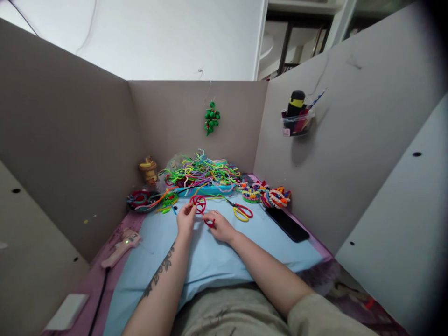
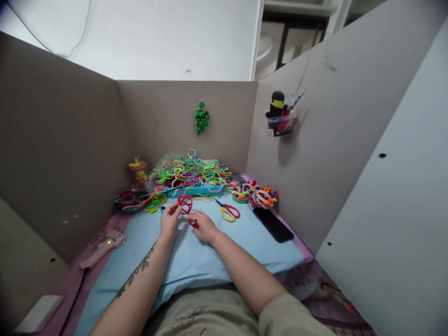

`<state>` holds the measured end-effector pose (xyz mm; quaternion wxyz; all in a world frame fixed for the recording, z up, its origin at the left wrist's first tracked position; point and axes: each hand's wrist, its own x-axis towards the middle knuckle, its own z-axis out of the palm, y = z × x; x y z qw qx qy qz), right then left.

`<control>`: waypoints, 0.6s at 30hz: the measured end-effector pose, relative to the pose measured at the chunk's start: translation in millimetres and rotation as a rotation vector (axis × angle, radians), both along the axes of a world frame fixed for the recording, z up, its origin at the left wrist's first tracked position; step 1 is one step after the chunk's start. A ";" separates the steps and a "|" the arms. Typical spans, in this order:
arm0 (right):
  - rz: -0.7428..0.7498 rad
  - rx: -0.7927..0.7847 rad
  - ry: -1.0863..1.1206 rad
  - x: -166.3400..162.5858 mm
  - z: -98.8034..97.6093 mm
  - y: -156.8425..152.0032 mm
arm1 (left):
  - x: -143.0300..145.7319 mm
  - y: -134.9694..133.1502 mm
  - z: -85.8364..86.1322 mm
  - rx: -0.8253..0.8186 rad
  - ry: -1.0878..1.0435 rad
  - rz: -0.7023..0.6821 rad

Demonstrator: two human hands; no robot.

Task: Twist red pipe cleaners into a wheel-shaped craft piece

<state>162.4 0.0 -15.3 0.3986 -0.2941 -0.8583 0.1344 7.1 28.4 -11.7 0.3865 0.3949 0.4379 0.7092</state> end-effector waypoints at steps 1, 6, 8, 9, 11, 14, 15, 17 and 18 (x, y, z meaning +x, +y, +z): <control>-0.001 0.000 -0.025 0.0 -0.7 0.2 | -0.3 -0.2 0.3 -0.001 -0.002 0.010; 0.021 0.036 -0.015 -3.7 -1.8 1.0 | -2.9 0.3 0.8 0.005 0.000 0.095; 0.069 0.064 0.041 -7.8 2.6 -4.4 | -4.8 1.4 0.5 0.018 0.047 0.152; 0.100 0.078 0.069 -10.5 6.2 -9.2 | -6.1 2.1 0.3 0.019 0.078 0.181; 0.173 0.101 0.121 -16.5 15.8 -22.2 | -9.0 3.4 -0.4 0.010 0.134 0.228; 0.244 0.096 0.226 -23.5 34.1 -44.7 | -12.9 4.5 -1.4 -0.022 0.174 0.252; 0.266 0.092 0.259 -24.4 40.9 -51.3 | -13.6 4.6 -1.6 -0.033 0.176 0.252; 0.296 0.077 0.296 -23.6 55.1 -60.9 | -13.4 4.4 -1.8 -0.045 0.169 0.237; 0.305 0.072 0.315 -21.9 62.2 -63.5 | -12.5 4.2 -1.9 -0.045 0.158 0.223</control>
